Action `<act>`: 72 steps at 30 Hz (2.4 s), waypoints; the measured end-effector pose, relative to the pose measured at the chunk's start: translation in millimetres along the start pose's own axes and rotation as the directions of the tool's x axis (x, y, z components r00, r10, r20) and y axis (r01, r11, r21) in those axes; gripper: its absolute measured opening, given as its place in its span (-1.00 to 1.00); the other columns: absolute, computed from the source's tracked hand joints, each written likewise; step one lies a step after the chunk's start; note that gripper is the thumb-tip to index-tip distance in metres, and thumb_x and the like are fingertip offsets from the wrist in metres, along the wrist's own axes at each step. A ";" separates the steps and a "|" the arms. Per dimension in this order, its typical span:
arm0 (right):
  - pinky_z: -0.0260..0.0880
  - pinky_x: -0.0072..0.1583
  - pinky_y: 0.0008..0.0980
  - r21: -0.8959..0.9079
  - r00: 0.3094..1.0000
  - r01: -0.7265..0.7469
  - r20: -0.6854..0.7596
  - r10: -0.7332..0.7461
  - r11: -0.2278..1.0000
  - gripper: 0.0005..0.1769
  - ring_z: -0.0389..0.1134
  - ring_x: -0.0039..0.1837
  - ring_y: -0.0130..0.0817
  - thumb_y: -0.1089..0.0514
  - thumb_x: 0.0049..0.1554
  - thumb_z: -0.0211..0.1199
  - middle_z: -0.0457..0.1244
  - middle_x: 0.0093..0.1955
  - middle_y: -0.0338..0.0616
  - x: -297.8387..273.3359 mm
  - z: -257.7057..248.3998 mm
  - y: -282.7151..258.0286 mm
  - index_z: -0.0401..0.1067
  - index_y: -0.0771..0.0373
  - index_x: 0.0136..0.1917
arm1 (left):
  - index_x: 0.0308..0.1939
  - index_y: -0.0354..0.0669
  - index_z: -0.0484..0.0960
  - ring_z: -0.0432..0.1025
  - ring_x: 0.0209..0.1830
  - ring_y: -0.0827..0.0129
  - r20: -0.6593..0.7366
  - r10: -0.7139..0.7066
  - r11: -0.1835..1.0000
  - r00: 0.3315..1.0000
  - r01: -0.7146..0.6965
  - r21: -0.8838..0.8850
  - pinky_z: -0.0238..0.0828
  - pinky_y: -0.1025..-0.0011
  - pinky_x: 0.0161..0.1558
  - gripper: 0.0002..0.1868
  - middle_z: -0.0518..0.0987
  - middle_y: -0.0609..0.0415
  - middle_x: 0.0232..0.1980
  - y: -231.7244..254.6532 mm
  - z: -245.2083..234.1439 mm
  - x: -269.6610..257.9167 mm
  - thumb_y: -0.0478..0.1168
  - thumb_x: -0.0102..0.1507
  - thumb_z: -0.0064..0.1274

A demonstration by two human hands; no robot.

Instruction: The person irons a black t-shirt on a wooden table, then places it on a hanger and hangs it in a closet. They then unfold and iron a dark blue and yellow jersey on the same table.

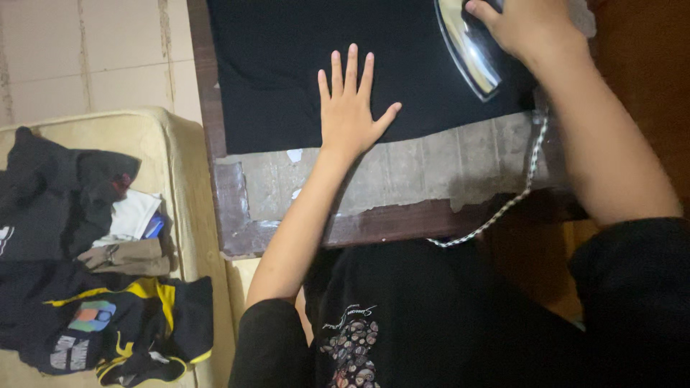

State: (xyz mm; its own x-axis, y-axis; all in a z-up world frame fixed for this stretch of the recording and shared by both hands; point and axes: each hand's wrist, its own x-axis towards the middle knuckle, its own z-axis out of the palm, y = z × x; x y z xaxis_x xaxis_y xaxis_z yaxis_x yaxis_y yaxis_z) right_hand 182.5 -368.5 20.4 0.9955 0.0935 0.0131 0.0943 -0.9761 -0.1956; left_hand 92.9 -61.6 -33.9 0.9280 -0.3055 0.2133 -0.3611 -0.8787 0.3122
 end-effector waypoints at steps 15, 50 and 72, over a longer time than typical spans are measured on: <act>0.42 0.16 -0.05 0.129 0.977 -0.202 0.098 0.190 0.971 -0.41 0.46 -0.08 0.05 -0.15 0.58 -0.01 0.37 -0.33 0.09 -43.6 -40.4 2.8 0.31 0.53 0.30 | 0.60 -0.08 0.13 -0.21 0.67 -0.18 0.064 -0.054 0.996 0.997 0.049 0.078 -0.31 -0.49 0.45 0.03 -0.03 -0.15 0.66 6.9 -9.8 -3.3 0.43 0.24 0.01; 0.46 -0.02 0.08 0.104 0.973 -0.230 0.028 0.229 0.968 -0.44 0.44 -0.12 0.19 -0.11 0.53 -0.03 0.35 -0.17 0.30 -25.5 -19.7 32.3 0.48 0.46 0.13 | 0.58 -0.08 0.14 -0.20 0.65 -0.21 0.074 -0.076 0.993 0.994 0.069 0.097 -0.29 -0.54 0.41 0.07 -0.02 -0.14 0.65 7.6 -9.9 -7.5 0.46 0.20 0.02; 0.52 -0.18 -0.02 -0.233 0.866 -0.332 0.309 0.394 0.914 -0.36 0.49 -0.21 0.08 -0.25 0.48 -0.09 0.37 -0.22 0.26 -114.5 -61.8 25.3 0.38 0.41 0.32 | 0.58 -0.08 0.15 -0.23 0.66 -0.19 0.076 -0.078 0.994 0.994 0.072 0.081 -0.31 -0.54 0.42 0.07 -0.04 -0.13 0.66 6.4 -9.9 -8.6 0.48 0.20 0.02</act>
State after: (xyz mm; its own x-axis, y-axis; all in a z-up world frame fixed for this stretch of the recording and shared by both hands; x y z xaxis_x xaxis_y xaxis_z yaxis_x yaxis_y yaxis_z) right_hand 71.2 -416.0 74.5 0.8971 -0.2428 -0.3690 -0.2435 -0.9688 0.0454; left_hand 81.7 -60.9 -24.6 0.9576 -0.2633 0.1174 -0.2851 -0.9252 0.2504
